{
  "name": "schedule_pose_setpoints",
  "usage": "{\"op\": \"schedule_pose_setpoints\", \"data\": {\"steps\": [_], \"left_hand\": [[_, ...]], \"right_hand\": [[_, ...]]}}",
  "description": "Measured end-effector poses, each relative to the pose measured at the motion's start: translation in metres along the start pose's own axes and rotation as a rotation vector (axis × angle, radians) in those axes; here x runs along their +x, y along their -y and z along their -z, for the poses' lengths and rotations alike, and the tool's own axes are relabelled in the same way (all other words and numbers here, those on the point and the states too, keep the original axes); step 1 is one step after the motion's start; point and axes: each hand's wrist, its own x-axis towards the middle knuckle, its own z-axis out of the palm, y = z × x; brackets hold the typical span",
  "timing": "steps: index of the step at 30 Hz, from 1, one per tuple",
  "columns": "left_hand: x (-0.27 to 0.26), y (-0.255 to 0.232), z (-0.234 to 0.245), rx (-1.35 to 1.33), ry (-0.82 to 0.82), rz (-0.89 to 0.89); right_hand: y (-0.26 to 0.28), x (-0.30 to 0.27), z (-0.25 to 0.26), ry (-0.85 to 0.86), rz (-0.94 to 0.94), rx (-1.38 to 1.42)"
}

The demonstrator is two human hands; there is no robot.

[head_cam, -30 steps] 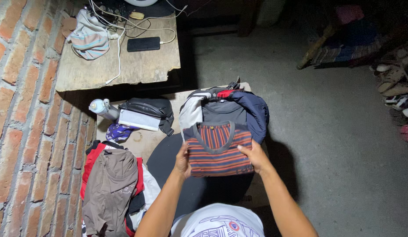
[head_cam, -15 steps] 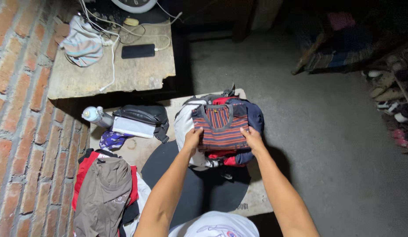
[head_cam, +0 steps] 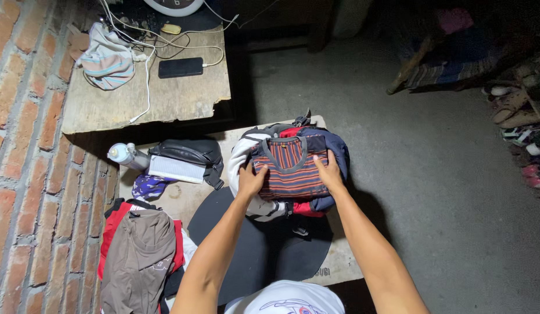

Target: The person folds a striped shirt, a brown t-shirt, and a red t-shirt on a table and places them into an open backpack. The person handles each garment one at a time, folding them neatly before inserting them into the bag.

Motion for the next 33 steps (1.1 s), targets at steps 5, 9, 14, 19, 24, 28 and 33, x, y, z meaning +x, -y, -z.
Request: {"op": "schedule_pose_setpoints", "data": {"steps": [5, 9, 14, 19, 24, 28, 33], "left_hand": [[0.029, 0.004, -0.018, -0.196, 0.19, 0.172], [0.044, 0.0, -0.004, -0.499, 0.397, 0.398], [0.045, -0.001, -0.007, -0.447, 0.281, 0.223], [0.051, -0.003, -0.009, -0.554, 0.22, 0.204], [0.061, -0.024, 0.0, -0.492, 0.213, 0.189], [0.073, -0.042, 0.007, -0.363, 0.118, 0.112], [0.075, -0.061, 0.019, -0.185, -0.056, 0.082]], "right_hand": [[-0.016, 0.022, -0.015, 0.06, -0.02, -0.085], [-0.032, 0.031, -0.019, 0.049, -0.11, -0.112], [-0.026, 0.039, -0.028, -0.027, -0.11, -0.218], [-0.022, 0.04, -0.034, -0.063, -0.218, -0.304], [-0.022, 0.043, -0.04, -0.199, -0.049, -0.313], [-0.02, 0.046, -0.043, -0.32, 0.279, -0.298], [-0.012, 0.06, -0.036, -0.252, 0.115, -0.242]]}}
